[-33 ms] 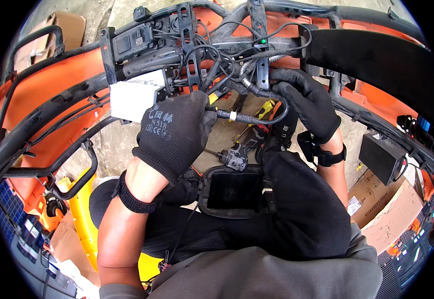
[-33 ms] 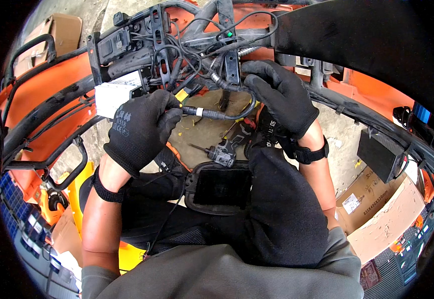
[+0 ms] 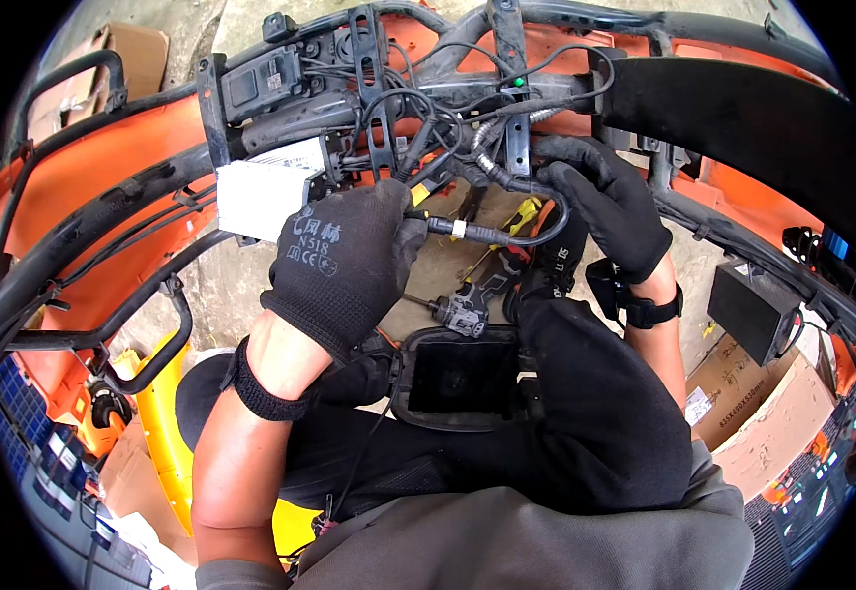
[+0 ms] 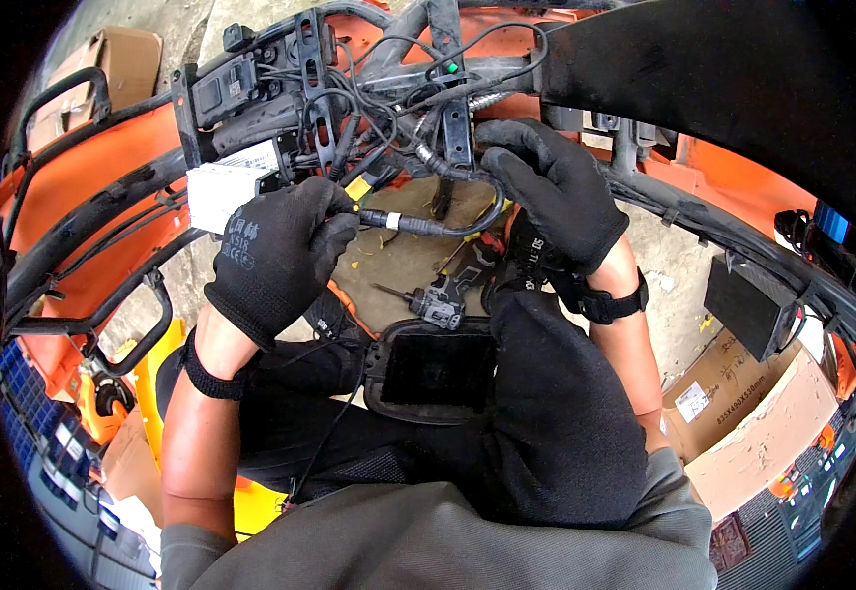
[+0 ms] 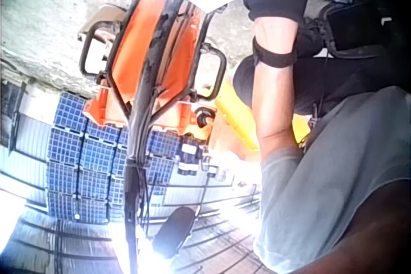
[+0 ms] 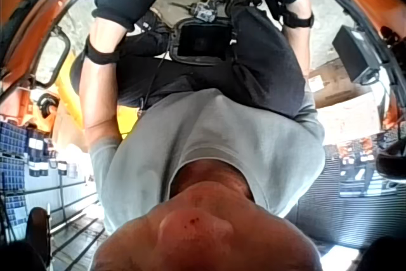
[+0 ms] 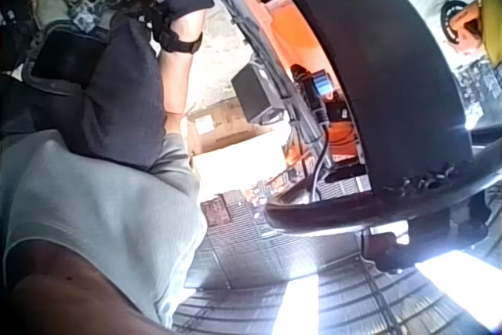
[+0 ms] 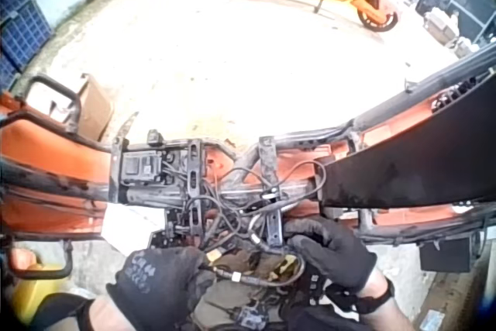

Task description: The person connects electrical wires and components on a motorcycle frame, then connects a battery to the system and tests the digital dashboard by holding it up.

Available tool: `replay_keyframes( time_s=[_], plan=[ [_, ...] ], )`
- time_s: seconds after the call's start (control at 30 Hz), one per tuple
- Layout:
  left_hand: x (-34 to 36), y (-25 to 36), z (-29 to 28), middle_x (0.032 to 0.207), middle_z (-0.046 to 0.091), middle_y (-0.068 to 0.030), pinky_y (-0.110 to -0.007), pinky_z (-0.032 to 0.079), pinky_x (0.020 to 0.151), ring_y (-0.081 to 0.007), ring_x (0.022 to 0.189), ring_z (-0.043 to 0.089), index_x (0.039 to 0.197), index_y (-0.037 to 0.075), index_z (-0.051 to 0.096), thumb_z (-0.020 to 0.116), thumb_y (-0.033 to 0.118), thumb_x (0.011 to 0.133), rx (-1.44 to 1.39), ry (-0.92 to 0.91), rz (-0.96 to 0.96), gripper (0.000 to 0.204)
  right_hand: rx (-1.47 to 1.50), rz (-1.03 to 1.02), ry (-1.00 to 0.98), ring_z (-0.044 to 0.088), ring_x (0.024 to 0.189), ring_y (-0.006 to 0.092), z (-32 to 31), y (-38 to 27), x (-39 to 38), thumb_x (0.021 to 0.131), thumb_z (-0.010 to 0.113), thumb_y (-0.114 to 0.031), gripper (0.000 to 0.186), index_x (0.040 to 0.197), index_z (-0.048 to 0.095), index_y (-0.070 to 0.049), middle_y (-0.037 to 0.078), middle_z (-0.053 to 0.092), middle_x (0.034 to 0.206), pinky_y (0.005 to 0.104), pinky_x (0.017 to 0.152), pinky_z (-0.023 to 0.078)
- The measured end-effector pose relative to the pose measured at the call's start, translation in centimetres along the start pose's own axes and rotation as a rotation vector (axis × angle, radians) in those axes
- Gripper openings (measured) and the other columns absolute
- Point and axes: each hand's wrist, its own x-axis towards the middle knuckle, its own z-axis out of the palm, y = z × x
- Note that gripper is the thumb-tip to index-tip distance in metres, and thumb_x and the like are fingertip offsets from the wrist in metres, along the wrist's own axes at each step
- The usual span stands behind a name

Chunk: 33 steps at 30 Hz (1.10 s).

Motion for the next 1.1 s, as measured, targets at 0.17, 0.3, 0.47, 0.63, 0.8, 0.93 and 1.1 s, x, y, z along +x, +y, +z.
replay_keyframes(
  time_s=[0.17,0.3,0.47,0.63,0.8,0.93,1.1],
  plan=[
    [-0.02,-0.03,0.09,0.076,0.065,-0.0177,-0.047,0.050,0.064,-0.0393,0.074,0.066,0.097,0.005,0.064,0.071,0.015,0.092,-0.011,0.012,0.019,0.013,-0.006,-0.006,-0.006,0.066,0.101,0.0143,-0.01,-0.06,-0.04,0.102,0.061,-0.016,0.034,0.132,0.066,0.000,0.009,0.071,0.116,0.0294,0.089,0.054],
    [-0.10,-0.02,0.19,0.076,0.063,-0.0193,-0.049,0.048,0.064,-0.0413,0.075,0.064,0.096,0.005,0.062,0.069,0.014,0.093,-0.017,0.036,0.036,0.012,0.012,-0.009,-0.017,0.066,0.102,0.0146,-0.05,-0.06,-0.02,0.103,0.061,-0.017,0.034,0.132,0.066,-0.001,0.009,0.071,0.117,0.0294,0.090,0.054],
    [-0.18,-0.09,0.31,0.078,0.062,-0.0204,-0.049,0.048,0.065,-0.0422,0.076,0.064,0.097,0.004,0.061,0.067,0.014,0.095,-0.018,0.048,0.036,0.012,0.011,-0.008,-0.010,0.066,0.102,0.0143,-0.06,0.06,-0.01,0.103,0.060,-0.017,0.033,0.131,0.066,0.000,0.009,0.071,0.116,0.0294,0.090,0.054],
    [-0.21,-0.22,0.37,0.078,0.062,-0.0204,-0.049,0.048,0.065,-0.0423,0.076,0.064,0.098,0.004,0.060,0.065,0.015,0.097,-0.006,0.059,0.057,0.012,-0.006,0.009,0.004,0.066,0.102,0.0139,0.00,0.16,0.03,0.104,0.060,-0.018,0.033,0.131,0.065,0.000,0.009,0.071,0.115,0.0293,0.090,0.053],
    [-0.22,-0.20,0.42,0.079,0.062,-0.0199,-0.050,0.048,0.066,-0.0424,0.078,0.064,0.099,0.005,0.059,0.065,0.015,0.097,0.015,0.041,0.044,0.012,-0.007,0.031,-0.023,0.065,0.107,0.0141,-0.09,-0.27,0.05,0.104,0.059,-0.010,0.032,0.133,0.063,0.003,0.010,0.070,0.120,0.0292,0.095,0.053],
    [-0.17,-0.17,0.40,0.080,0.062,-0.0198,-0.051,0.048,0.067,-0.0425,0.079,0.064,0.098,0.005,0.059,0.065,0.015,0.097,0.011,0.030,0.043,0.012,0.038,0.034,-0.038,0.065,0.110,0.0144,-0.13,-0.67,-0.07,0.104,0.058,-0.007,0.031,0.133,0.062,0.004,0.010,0.069,0.122,0.0294,0.098,0.052],
    [-0.23,-0.23,0.49,0.082,0.062,-0.0195,-0.051,0.048,0.067,-0.0424,0.080,0.064,0.099,0.005,0.058,0.065,0.015,0.096,-0.002,0.028,0.035,0.012,0.007,0.010,-0.019,0.065,0.105,0.0134,0.02,-0.46,0.02,0.104,0.059,-0.013,0.032,0.132,0.064,0.002,0.009,0.070,0.117,0.0289,0.093,0.053]
  ],
)
